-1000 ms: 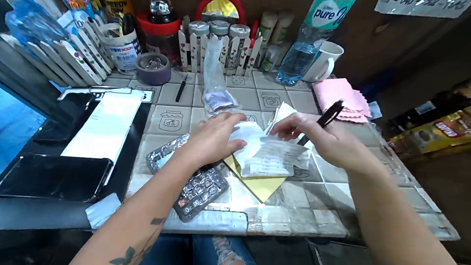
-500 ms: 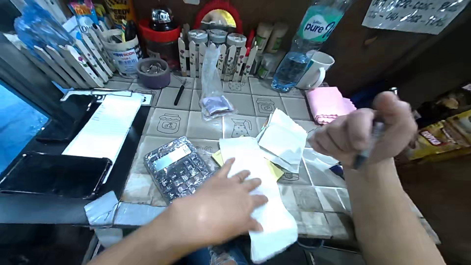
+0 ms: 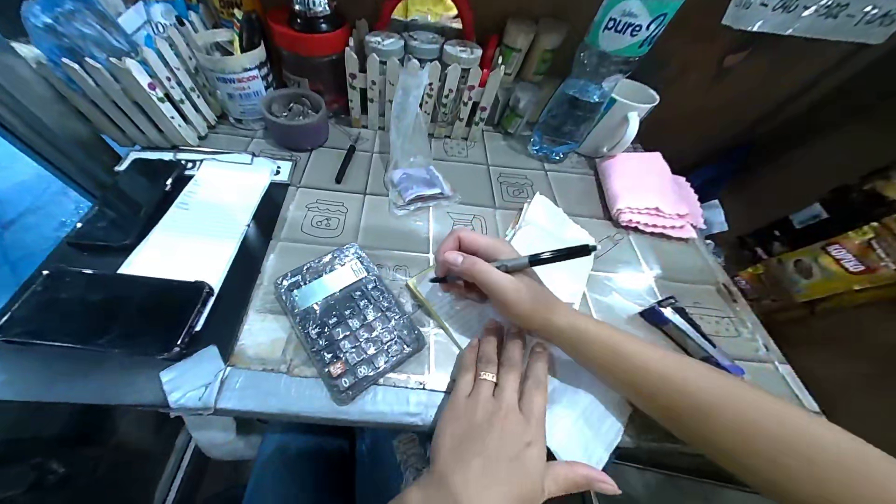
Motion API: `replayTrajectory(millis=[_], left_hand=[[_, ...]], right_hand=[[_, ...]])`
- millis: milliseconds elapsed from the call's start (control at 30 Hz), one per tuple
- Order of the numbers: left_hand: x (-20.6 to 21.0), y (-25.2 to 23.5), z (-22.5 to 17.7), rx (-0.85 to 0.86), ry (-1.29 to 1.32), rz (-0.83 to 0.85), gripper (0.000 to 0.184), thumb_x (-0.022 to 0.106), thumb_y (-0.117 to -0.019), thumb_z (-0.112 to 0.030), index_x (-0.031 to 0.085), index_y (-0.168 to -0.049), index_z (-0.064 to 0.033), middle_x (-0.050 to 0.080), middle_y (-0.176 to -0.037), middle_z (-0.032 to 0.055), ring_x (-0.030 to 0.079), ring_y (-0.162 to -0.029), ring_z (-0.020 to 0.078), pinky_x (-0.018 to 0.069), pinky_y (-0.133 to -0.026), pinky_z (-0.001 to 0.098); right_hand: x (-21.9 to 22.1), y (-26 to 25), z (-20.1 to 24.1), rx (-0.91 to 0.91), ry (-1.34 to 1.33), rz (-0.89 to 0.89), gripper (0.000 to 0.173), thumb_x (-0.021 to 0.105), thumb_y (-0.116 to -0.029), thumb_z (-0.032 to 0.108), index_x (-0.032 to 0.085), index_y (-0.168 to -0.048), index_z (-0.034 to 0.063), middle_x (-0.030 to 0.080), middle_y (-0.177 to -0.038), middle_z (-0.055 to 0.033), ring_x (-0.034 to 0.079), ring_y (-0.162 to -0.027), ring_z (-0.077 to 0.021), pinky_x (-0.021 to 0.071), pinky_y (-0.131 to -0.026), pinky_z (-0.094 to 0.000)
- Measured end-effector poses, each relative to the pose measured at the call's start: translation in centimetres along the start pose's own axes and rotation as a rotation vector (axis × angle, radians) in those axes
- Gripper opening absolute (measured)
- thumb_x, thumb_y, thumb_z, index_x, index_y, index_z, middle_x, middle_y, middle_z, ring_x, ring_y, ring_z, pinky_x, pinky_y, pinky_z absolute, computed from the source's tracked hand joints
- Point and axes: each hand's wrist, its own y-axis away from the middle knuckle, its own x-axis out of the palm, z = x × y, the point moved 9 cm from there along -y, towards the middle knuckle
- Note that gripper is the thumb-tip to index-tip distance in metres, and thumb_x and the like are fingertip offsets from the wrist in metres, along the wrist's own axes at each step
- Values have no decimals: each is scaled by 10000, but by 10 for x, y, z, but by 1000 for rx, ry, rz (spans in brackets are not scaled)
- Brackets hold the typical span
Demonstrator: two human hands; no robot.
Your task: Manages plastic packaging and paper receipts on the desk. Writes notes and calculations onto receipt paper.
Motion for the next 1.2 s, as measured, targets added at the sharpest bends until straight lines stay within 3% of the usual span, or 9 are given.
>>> replayTrajectory(millis=[67,167,267,367,1200], left_hand=[[-4,7,13,-7,-33,-10,1088,270,-865,-884,506,-1494,-27,479,-1553,176,387,-1481,372,314,-1195,581],[-8,15,28,-7,-102,-71,1016,253,-886,-871,540,-1484,-102,509,-1545,104,373,-1492,352,316,-1195,585],[-8,19,31,4,-101,-140,959,283,-894,-859,554,-1479,-149,522,-1538,73,372,-1490,351,340,-1187,549],[-8,19,31,-13,-99,-165,946,310,-886,-863,582,-1454,-157,544,-1516,73,386,-1478,363,343,-1184,547],[-10,17,31,-51,-83,-133,898,343,-884,-856,610,-1429,-193,512,-1544,72,360,-1488,352,321,-1181,520]], right_hand=[[-2,3,-4,-25,56,-56,333,394,-1085,217,618,-873,92,592,-724,62,536,-608,5,445,-543,-162],[-1,6,-5,-38,89,-113,291,486,-1071,204,621,-840,89,580,-667,57,552,-564,-6,466,-509,-171],[0,10,-4,-29,133,-140,250,625,-1007,194,594,-773,113,527,-624,75,497,-537,15,397,-489,-151],[-2,11,-4,-23,176,-163,251,640,-974,158,578,-734,121,510,-605,76,473,-521,22,361,-467,-147],[2,9,-3,-50,202,-79,217,644,-968,130,618,-755,102,560,-633,70,525,-552,33,414,-477,-125]])
